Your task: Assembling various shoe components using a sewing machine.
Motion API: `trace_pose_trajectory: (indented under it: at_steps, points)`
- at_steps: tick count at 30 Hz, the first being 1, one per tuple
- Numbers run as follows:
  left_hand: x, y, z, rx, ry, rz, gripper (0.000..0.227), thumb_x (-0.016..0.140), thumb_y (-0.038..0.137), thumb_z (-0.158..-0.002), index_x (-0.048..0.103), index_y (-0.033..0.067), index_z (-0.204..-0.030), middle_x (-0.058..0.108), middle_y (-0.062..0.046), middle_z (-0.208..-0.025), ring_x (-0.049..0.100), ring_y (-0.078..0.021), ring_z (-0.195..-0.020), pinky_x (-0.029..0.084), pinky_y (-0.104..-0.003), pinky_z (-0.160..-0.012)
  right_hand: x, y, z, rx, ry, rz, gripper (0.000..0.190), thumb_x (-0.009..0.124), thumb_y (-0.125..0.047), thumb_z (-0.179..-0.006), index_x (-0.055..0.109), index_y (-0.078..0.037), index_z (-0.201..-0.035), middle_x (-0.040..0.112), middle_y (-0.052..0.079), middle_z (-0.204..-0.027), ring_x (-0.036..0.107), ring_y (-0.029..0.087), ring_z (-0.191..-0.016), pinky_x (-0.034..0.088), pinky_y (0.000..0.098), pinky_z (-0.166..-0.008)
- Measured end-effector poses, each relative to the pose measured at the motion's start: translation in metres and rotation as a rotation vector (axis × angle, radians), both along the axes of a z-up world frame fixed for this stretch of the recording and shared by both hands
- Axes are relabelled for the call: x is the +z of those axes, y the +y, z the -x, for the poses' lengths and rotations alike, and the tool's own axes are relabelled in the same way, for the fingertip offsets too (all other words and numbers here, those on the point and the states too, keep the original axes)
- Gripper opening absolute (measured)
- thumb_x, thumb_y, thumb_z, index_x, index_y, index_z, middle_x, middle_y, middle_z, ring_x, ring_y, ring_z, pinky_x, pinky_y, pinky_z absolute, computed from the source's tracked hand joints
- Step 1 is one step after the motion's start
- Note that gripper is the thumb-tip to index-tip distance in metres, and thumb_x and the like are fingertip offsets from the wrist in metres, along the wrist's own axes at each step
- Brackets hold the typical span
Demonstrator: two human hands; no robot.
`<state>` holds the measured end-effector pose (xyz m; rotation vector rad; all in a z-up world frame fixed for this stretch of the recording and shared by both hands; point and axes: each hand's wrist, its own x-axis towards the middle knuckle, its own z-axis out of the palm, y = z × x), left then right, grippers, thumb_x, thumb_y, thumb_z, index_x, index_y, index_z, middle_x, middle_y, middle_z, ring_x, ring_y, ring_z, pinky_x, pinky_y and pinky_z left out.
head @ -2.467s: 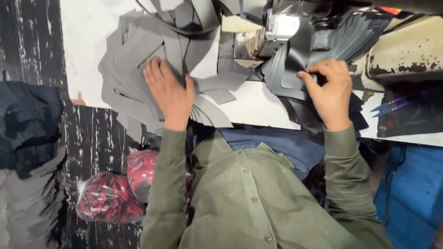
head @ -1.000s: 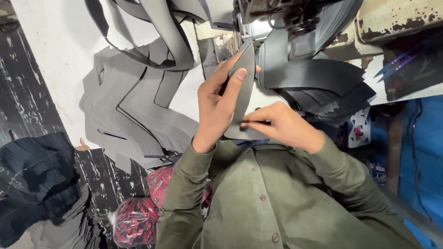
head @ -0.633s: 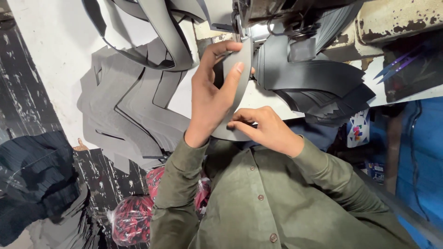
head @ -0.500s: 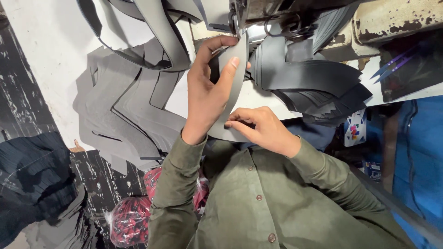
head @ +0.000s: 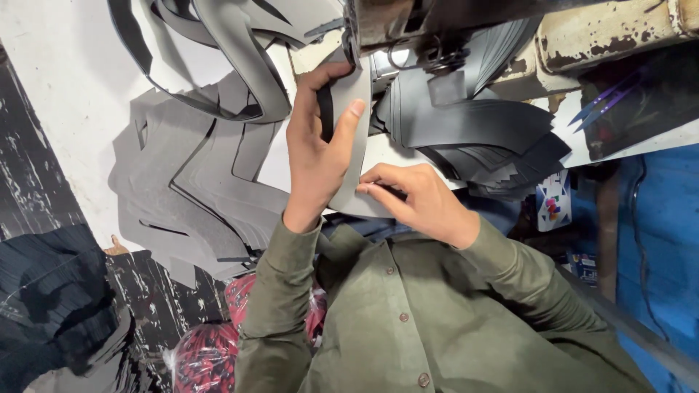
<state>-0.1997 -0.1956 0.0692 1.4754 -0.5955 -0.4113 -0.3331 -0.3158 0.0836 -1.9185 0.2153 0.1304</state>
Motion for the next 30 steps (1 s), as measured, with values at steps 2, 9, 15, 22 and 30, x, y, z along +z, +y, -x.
trace_pose_trajectory:
  at_steps: [2,9,15,22,30]
  points:
    - [-0.004,-0.001,0.002,0.014,0.03,0.023,0.036,0.065,0.001,-0.107,0.052,-0.0008,-0.141,0.056,-0.006,-0.134,0.054,-0.0121,-0.127,0.041,-0.024,-0.115,-0.001,-0.003,0.001,0.015,-0.115,0.012,0.01,0.067,-0.009,-0.098,0.07,0.0,-0.101,0.068,0.013,-0.078,0.062,0.023,-0.06,0.047,0.0344,-0.058]
    - [-0.01,-0.016,-0.003,0.095,-0.011,0.065,0.027,0.064,-0.002,-0.109,0.055,-0.0025,-0.134,0.059,-0.006,-0.128,0.055,-0.0122,-0.122,0.041,-0.024,-0.114,0.008,-0.016,-0.002,-0.011,-0.175,0.021,0.011,0.067,-0.009,-0.099,0.069,0.0,-0.104,0.072,0.012,-0.085,0.07,0.023,-0.067,0.051,0.0317,-0.061]
    - [-0.009,-0.017,0.001,0.124,0.046,0.083,0.024,0.063,0.002,-0.112,0.055,-0.0025,-0.135,0.06,-0.006,-0.126,0.057,-0.0104,-0.116,0.045,-0.022,-0.106,0.019,-0.03,-0.011,-0.019,-0.202,0.002,0.012,0.064,-0.008,-0.103,0.067,0.002,-0.107,0.073,0.011,-0.091,0.072,0.018,-0.074,0.056,0.0282,-0.069]
    - [0.024,-0.004,0.045,0.251,-0.041,-0.37,0.038,0.067,0.007,-0.102,0.059,0.0043,-0.139,0.071,-0.008,-0.131,0.049,-0.0152,-0.073,0.044,-0.026,-0.069,0.027,-0.05,-0.028,-0.01,-0.253,0.068,0.012,0.064,-0.009,-0.104,0.068,0.003,-0.108,0.073,0.011,-0.093,0.071,0.018,-0.076,0.055,0.0287,-0.071]
    - [0.015,-0.011,0.054,0.226,0.22,-0.072,0.039,0.062,0.007,-0.106,0.051,0.0063,-0.144,0.066,0.0,-0.116,0.057,-0.0042,-0.07,0.049,-0.023,-0.062,0.055,-0.078,-0.046,0.065,-0.233,0.309,0.014,0.068,-0.014,-0.106,0.07,0.0,-0.109,0.073,0.011,-0.093,0.072,0.024,-0.078,0.053,0.0321,-0.068]
